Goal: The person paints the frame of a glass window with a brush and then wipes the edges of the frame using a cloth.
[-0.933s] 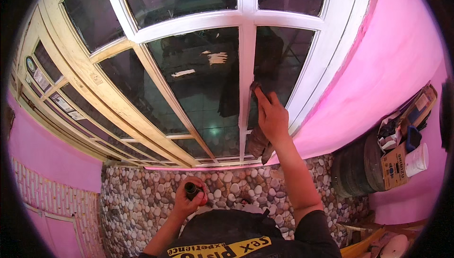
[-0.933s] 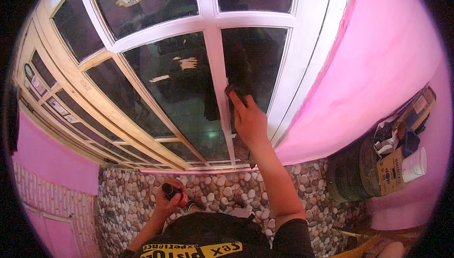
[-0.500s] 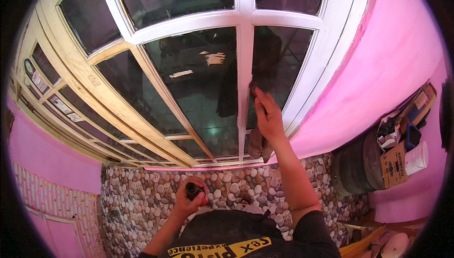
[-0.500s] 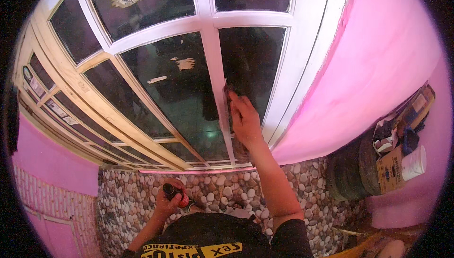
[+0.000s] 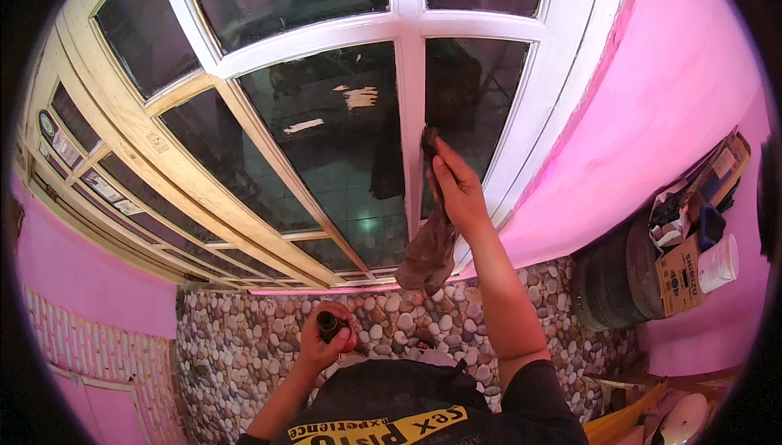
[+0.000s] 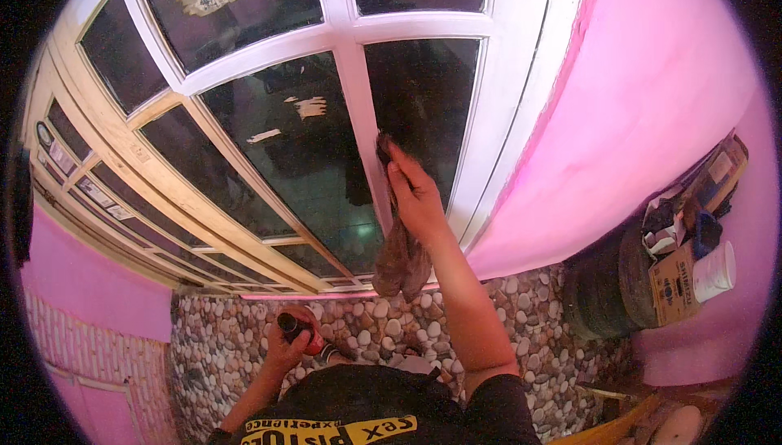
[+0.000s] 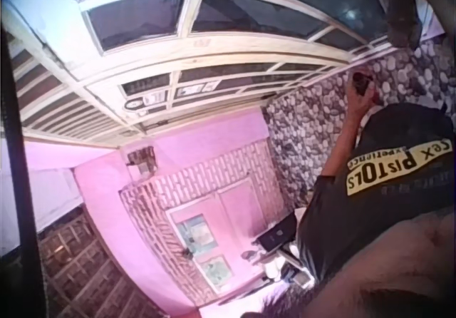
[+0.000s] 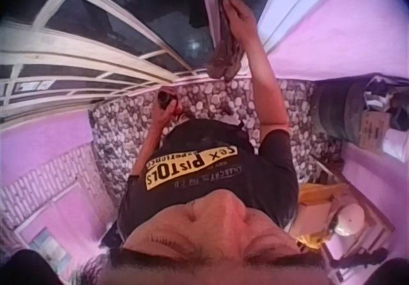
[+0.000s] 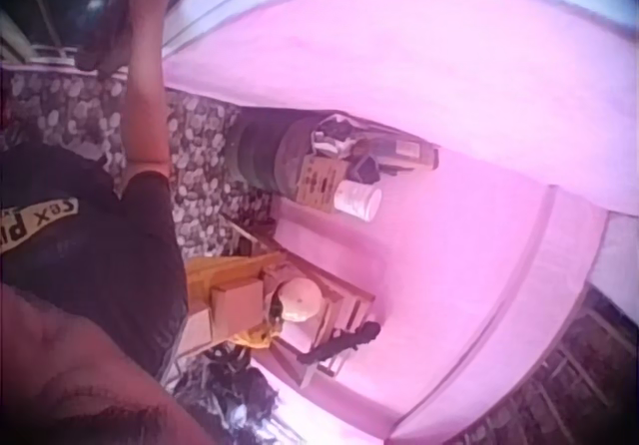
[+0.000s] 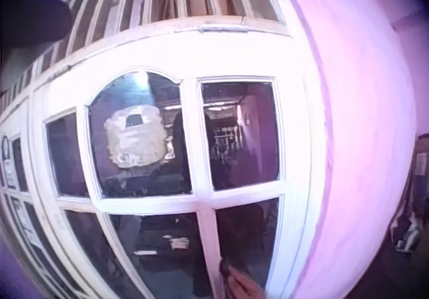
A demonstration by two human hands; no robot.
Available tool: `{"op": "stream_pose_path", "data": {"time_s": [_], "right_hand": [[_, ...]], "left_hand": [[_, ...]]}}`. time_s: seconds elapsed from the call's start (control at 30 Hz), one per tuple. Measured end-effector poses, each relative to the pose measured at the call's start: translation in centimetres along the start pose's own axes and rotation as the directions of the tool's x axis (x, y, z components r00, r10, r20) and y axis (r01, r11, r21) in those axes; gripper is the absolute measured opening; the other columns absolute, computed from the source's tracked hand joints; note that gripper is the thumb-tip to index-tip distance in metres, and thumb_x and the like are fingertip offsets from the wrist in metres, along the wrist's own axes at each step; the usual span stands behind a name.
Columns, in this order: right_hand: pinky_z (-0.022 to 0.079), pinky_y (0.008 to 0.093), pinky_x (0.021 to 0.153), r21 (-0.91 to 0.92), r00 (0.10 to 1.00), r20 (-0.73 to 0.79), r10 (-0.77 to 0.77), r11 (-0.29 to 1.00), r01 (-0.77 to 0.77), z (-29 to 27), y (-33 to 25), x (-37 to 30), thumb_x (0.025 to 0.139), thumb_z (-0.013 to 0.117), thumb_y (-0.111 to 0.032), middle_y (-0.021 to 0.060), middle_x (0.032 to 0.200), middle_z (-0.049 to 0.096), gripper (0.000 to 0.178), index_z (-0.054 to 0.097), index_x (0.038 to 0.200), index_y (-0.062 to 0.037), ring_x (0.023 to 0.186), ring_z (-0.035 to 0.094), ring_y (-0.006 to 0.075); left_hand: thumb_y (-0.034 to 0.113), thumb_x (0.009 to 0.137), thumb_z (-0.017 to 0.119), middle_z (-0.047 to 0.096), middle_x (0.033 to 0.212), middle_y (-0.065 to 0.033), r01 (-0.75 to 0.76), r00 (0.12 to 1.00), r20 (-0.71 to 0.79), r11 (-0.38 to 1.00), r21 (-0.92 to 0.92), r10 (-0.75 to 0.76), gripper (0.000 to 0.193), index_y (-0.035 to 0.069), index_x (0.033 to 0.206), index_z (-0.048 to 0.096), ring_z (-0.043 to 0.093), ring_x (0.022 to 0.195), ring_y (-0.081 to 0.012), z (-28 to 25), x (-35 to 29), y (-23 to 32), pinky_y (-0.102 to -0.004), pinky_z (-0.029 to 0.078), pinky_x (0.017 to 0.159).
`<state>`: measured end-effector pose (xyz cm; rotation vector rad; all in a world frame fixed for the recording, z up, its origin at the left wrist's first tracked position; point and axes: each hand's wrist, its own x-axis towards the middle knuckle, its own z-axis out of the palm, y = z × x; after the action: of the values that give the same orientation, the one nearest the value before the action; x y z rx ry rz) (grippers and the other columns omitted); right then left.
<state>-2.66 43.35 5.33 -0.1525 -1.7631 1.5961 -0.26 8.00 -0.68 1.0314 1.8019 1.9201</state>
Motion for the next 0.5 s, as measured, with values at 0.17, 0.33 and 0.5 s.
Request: {"op": "stream_pose_path", "data": {"time_s": [0.17, 0.33, 0.5], "right_hand": [[0.041, 0.0253, 0.083, 0.03, 0.996, 0.003, 0.09, 0.995, -0.09, -0.3, 0.2, -0.3, 0.103, 0.055, -0.019, 0.0049, 0.113, 0.059, 0.038, 0.054, 0.14, -0.0088, 0.098, 0.051, 0.0122], [0.044, 0.0217, 0.059, -0.002, 0.995, 0.021, 0.101, 0.995, -0.101, -0.6, -1.1, 0.5, 0.104, 0.054, -0.02, -0.0015, 0.088, 0.058, 0.04, 0.052, 0.144, -0.0142, 0.068, 0.051, 0.0067], [0.044, 0.0219, 0.06, -0.004, 0.996, 0.039, 0.081, 0.997, -0.081, -0.7, 0.9, -0.3, 0.103, 0.054, -0.021, -0.0018, 0.087, 0.058, 0.04, 0.053, 0.143, -0.015, 0.069, 0.051, 0.0068]], "left_hand": [[0.011, 0.088, 0.067, 0.057, 0.103, -0.0118, 0.047, 0.999, -0.02, 0.997, -0.056, -0.048, 0.022, 0.004, 0.104, 0.053, 0.059, 0.09, -0.0187, 0.3, -0.4, 0.6, -0.0322, 0.048, 0.082], [0.01, 0.088, 0.066, 0.057, 0.103, -0.0118, 0.008, 1.0, -0.014, 1.0, -0.018, -0.008, 0.022, 0.005, 0.104, 0.053, 0.059, 0.09, -0.0186, 0.0, -0.5, 0.2, -0.0321, 0.048, 0.082], [0.011, 0.087, 0.067, 0.058, 0.103, -0.0112, 0.046, 0.999, -0.024, 0.999, -0.026, -0.046, 0.023, 0.006, 0.105, 0.053, 0.059, 0.091, -0.0191, 0.0, -0.8, 0.0, -0.0328, 0.049, 0.083]]}}
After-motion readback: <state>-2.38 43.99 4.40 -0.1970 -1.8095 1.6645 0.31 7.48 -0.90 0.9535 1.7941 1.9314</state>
